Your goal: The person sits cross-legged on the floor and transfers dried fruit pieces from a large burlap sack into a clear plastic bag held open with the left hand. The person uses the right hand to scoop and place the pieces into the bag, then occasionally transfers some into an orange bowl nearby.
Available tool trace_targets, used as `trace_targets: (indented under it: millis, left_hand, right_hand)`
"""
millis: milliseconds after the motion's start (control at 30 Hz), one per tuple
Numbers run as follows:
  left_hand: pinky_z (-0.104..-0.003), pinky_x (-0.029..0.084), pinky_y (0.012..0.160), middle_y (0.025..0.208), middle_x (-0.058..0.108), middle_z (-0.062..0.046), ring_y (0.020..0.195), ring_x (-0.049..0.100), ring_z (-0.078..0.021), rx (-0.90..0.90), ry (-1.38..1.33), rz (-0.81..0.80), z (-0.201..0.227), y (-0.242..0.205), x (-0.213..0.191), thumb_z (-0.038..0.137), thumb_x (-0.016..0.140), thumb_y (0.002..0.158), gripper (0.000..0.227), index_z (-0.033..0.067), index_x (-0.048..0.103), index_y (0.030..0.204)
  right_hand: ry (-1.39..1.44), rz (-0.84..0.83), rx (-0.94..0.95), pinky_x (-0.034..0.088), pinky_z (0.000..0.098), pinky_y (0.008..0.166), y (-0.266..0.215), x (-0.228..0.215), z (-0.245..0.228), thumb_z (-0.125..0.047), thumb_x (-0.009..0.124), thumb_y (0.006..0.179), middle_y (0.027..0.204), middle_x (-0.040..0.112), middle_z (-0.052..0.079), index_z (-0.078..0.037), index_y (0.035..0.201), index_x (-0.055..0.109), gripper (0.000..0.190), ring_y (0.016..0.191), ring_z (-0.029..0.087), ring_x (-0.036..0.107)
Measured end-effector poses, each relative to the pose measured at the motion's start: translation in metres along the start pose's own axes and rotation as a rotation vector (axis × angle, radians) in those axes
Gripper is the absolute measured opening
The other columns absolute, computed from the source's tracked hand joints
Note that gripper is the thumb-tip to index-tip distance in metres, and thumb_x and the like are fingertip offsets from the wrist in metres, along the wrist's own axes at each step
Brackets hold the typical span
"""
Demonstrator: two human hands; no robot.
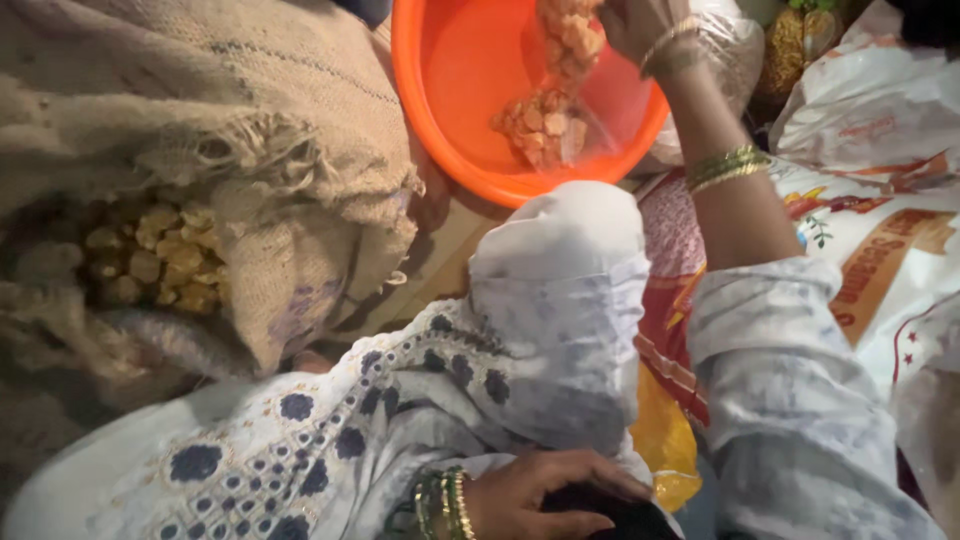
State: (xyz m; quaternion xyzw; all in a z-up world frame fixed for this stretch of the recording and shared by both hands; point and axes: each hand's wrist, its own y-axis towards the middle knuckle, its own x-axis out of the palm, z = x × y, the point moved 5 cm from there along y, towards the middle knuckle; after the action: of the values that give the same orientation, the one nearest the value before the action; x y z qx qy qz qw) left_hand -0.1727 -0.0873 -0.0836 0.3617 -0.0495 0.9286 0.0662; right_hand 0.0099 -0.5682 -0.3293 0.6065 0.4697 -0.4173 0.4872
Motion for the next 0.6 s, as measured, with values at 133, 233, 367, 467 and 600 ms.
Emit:
trace_targets:
  millis: [133,233,367,467,600]
  left_hand:
    - [-0.032,0.046,0.112,0.133,0.068,-0.010,0.129,0.063,-0.0182,-0.058,0.113,-0.011,0.001,0.011,-0.009,0.033,0.056,0.110,0.042,0.0059,0.061,0.142]
    - [-0.032,0.050,0.086,0.095,0.069,-0.012,0.092,0.063,-0.0201,-0.336,0.061,0.025,-0.011,0.005,-0.018,0.040,0.050,0.108,0.045,0.0075,0.068,0.134]
    - [-0.028,0.052,0.087,0.098,0.072,-0.005,0.094,0.063,-0.0109,-0.138,0.122,0.171,-0.007,0.008,-0.036,0.045,0.042,0.113,0.051,0.0024,0.069,0.118]
    - [-0.030,0.050,0.080,0.091,0.068,-0.011,0.087,0.061,-0.0155,-0.199,0.313,0.211,-0.012,-0.001,-0.050,0.047,0.042,0.113,0.057,-0.0030,0.070,0.104]
    - [-0.039,0.045,0.072,0.080,0.057,-0.022,0.071,0.051,-0.0289,-0.663,0.586,0.104,-0.044,-0.024,-0.064,0.049,0.044,0.112,0.066,-0.0107,0.065,0.093]
  right_hand:
    - [-0.064,-0.194,0.162,0.052,0.0497,0.062,-0.065,0.021,0.000,-0.028,0.069,0.100,0.074,0.066,0.017,-0.008,0.083,0.070,0.026,0.067,0.039,0.065]
    - [-0.066,-0.232,0.244,0.054,0.0515,0.064,-0.113,0.046,-0.004,-0.028,0.066,0.097,0.076,0.069,0.018,-0.010,0.085,0.070,0.022,0.069,0.039,0.068]
    - [-0.114,-0.269,0.273,0.056,0.0514,0.061,-0.133,0.083,-0.005,-0.028,0.062,0.100,0.080,0.072,0.016,-0.013,0.090,0.072,0.020,0.070,0.038,0.070]
    - [-0.166,-0.492,0.350,0.057,0.0520,0.066,-0.132,0.099,0.006,-0.029,0.061,0.095,0.084,0.074,0.017,-0.016,0.091,0.073,0.019,0.077,0.039,0.072]
    - [-0.027,-0.549,0.414,0.056,0.0536,0.070,-0.110,0.108,0.016,-0.041,0.065,0.090,0.089,0.072,0.021,-0.017,0.095,0.075,0.027,0.084,0.042,0.070]
